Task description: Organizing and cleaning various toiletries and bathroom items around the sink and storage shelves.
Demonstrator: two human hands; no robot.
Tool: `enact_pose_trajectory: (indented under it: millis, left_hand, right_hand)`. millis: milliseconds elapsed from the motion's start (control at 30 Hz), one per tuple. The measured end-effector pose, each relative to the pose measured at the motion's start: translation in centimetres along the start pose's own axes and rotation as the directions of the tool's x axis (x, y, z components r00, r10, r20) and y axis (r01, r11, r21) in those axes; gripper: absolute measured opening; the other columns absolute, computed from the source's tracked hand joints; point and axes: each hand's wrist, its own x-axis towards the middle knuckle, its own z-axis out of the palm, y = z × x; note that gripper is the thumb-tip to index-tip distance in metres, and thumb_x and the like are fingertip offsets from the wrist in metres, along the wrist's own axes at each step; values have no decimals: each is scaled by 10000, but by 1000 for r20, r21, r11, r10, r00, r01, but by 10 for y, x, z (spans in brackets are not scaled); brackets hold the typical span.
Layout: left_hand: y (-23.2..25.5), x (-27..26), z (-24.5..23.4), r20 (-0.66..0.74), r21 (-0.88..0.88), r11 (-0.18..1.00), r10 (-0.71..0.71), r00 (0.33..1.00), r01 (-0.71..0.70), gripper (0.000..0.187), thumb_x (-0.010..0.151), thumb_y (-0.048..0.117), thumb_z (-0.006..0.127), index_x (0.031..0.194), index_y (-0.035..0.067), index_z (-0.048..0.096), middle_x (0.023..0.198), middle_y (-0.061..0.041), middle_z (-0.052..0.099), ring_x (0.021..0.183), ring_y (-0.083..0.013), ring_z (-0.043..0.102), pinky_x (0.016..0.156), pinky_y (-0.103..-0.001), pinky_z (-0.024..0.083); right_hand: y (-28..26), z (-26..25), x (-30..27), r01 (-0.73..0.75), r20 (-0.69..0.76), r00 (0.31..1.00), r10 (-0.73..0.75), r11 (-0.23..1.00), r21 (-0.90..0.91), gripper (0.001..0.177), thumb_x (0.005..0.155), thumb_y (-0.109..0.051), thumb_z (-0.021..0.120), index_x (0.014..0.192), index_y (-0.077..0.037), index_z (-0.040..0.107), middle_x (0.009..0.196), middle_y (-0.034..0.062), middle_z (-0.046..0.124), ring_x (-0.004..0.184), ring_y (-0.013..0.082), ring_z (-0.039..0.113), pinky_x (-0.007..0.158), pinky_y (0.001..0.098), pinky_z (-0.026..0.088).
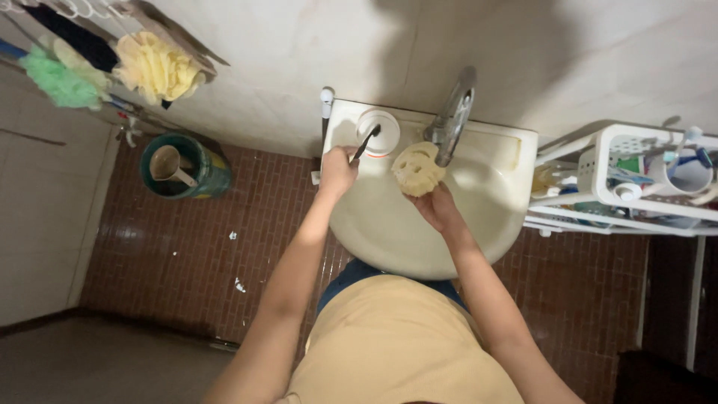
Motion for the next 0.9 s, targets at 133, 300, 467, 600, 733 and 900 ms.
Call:
enact_pose_trajectory:
  millis: [133, 300, 467, 600, 733, 900]
  left_hand:
    - [28, -13, -30, 259, -445, 735, -441, 859, 512, 298, 906, 104, 779, 1202, 77, 771, 682, -48, 538, 576, -153, 584, 490, -298, 445]
    - [5, -35, -26, 281, -749, 440, -466, 839, 496, 365, 909, 90, 774, 1256, 2, 699, 683, 37, 579, 582, -65, 588, 482, -210, 447]
    - [5, -55, -40, 326, -822, 265, -504, 799, 503, 359, 899, 63, 771, 1236, -23, 687, 692, 7, 597, 570, -84, 589, 475, -218, 441]
    - [7, -66, -46, 343, -842, 176, -553, 759, 509, 352, 895, 42, 753, 1235, -24, 688, 728, 6, 603, 575, -84, 594, 470, -222, 443]
    - [2, -79, -53, 323, -866, 134, -583, 746, 481, 347, 902, 34, 752, 1236, -31, 682, 726, -4, 588, 570, -92, 585, 467, -227, 439]
    - [-1, -94, -64, 275, -880, 163, -592, 758, 447, 362, 904, 30, 743, 1258, -23, 689, 745, -5, 617, 587, -91, 592, 481, -225, 437]
  right_hand:
    - [1, 2, 12, 16, 65, 998, -10, 995, -95, 366, 1095, -109, 519, 1444, 2, 520, 1371, 135, 639, 1184, 305, 645, 959, 439, 571]
    - [8, -6, 38, -18, 105, 994, 36, 987, -159, 492, 1042, 16, 499, 1505, -145, 457, 1386, 128, 611, 1130, 276, 635, 814, 385, 548]
    - [0, 19, 47, -183, 188, 973, 135, 946, 268, 466, 1064, -156, 385, 1515, -50, 434, 1441, 165, 605, 1286, 334, 606, 1013, 502, 549]
    - [-42, 123, 22, -208, -78, 970, 231, 951, 231, 719, 993, -596, 282, 1418, -47, 468, 1352, 158, 618, 1201, 356, 618, 942, 539, 532]
    - [-27, 56, 103, -118, 133, 984, 114, 993, 26, 689, 1084, -565, 311, 1536, -63, 447, 1512, 115, 552, 1321, 299, 584, 1037, 484, 516]
    - [-30, 52, 160, -154, -245, 968, 52, 896, -416, 560, 1047, -508, 413, 1486, -160, 431, 1432, 72, 575, 1256, 237, 615, 975, 467, 538]
